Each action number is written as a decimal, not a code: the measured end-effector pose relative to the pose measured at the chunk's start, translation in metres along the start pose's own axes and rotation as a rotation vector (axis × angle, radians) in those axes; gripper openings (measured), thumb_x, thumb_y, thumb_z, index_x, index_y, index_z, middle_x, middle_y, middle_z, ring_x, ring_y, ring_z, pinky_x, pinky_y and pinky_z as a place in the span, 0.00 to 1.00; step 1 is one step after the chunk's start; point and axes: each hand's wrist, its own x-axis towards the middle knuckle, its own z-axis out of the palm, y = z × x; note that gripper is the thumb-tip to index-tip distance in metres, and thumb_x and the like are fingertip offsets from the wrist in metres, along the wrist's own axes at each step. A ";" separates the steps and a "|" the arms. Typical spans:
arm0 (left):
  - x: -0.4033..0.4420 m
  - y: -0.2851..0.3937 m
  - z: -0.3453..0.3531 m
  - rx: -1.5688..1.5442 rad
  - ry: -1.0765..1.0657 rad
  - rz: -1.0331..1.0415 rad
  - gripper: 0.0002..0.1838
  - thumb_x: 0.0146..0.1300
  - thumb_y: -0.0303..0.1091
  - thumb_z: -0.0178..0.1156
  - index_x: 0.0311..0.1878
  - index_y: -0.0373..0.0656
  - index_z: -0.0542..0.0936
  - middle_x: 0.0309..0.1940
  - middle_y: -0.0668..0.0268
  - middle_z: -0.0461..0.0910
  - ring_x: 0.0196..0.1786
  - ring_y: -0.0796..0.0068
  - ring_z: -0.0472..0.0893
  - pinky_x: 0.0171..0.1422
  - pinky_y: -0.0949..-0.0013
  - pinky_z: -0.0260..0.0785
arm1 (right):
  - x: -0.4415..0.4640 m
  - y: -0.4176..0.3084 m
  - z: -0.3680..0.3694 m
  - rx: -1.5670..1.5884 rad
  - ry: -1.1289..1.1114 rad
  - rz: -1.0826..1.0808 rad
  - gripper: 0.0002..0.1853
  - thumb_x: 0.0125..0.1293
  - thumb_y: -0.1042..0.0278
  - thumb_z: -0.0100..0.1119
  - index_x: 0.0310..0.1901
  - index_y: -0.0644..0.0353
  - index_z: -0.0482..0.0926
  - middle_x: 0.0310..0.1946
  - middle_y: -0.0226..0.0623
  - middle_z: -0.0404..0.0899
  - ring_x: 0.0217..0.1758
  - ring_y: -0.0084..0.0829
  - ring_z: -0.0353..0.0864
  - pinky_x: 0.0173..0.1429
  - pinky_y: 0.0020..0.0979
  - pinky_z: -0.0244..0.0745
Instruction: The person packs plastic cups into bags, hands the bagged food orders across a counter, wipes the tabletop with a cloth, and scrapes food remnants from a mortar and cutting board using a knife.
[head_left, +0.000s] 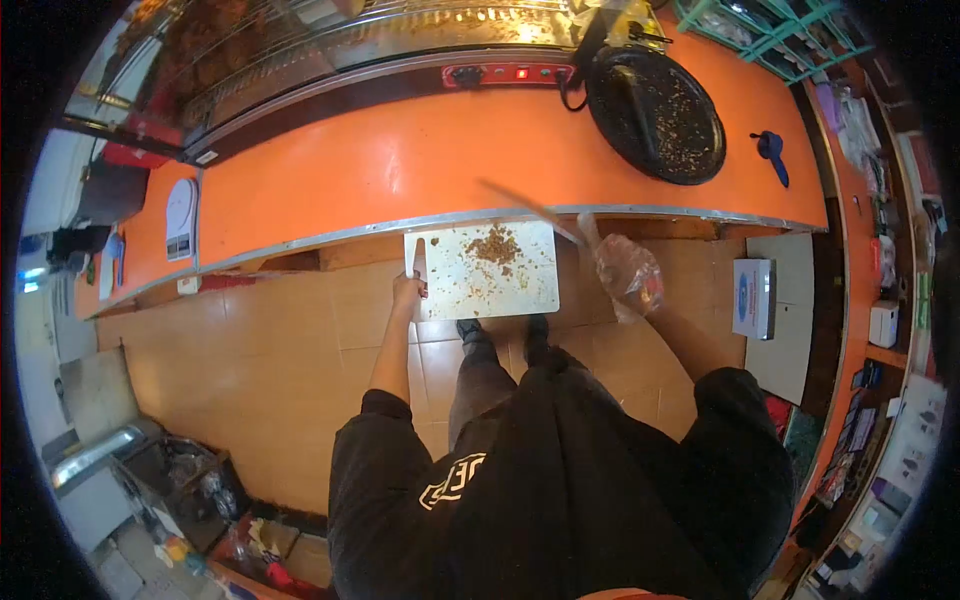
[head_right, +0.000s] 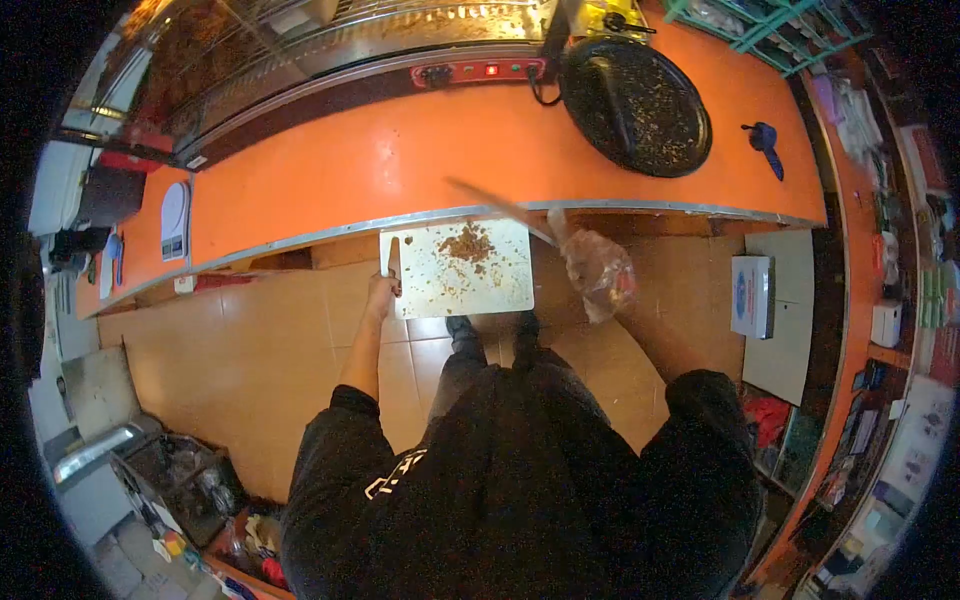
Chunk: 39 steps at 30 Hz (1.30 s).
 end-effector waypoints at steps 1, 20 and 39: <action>-0.005 0.001 -0.001 -0.004 0.019 -0.003 0.08 0.35 0.18 0.49 0.24 0.34 0.69 0.15 0.63 0.68 0.14 0.74 0.68 0.16 0.74 0.62 | 0.007 0.003 0.003 -0.042 0.003 0.024 0.13 0.62 0.65 0.45 0.45 0.62 0.69 0.19 0.29 0.67 0.17 0.23 0.66 0.16 0.27 0.60; -0.048 0.005 0.000 -0.173 0.166 0.038 0.08 0.35 0.18 0.48 0.23 0.38 0.67 0.15 0.64 0.67 0.14 0.74 0.67 0.16 0.74 0.60 | 0.070 0.011 -0.039 -0.276 -0.090 -0.260 0.30 0.58 0.67 0.48 0.62 0.59 0.53 0.24 0.33 0.72 0.21 0.29 0.73 0.17 0.31 0.69; -0.072 0.028 -0.005 -0.161 0.202 0.085 0.09 0.32 0.18 0.49 0.22 0.38 0.67 0.15 0.62 0.68 0.14 0.73 0.68 0.15 0.73 0.60 | 0.142 0.027 -0.011 -0.355 -0.123 -0.096 0.30 0.60 0.67 0.45 0.63 0.59 0.49 0.34 0.40 0.74 0.35 0.30 0.77 0.34 0.32 0.74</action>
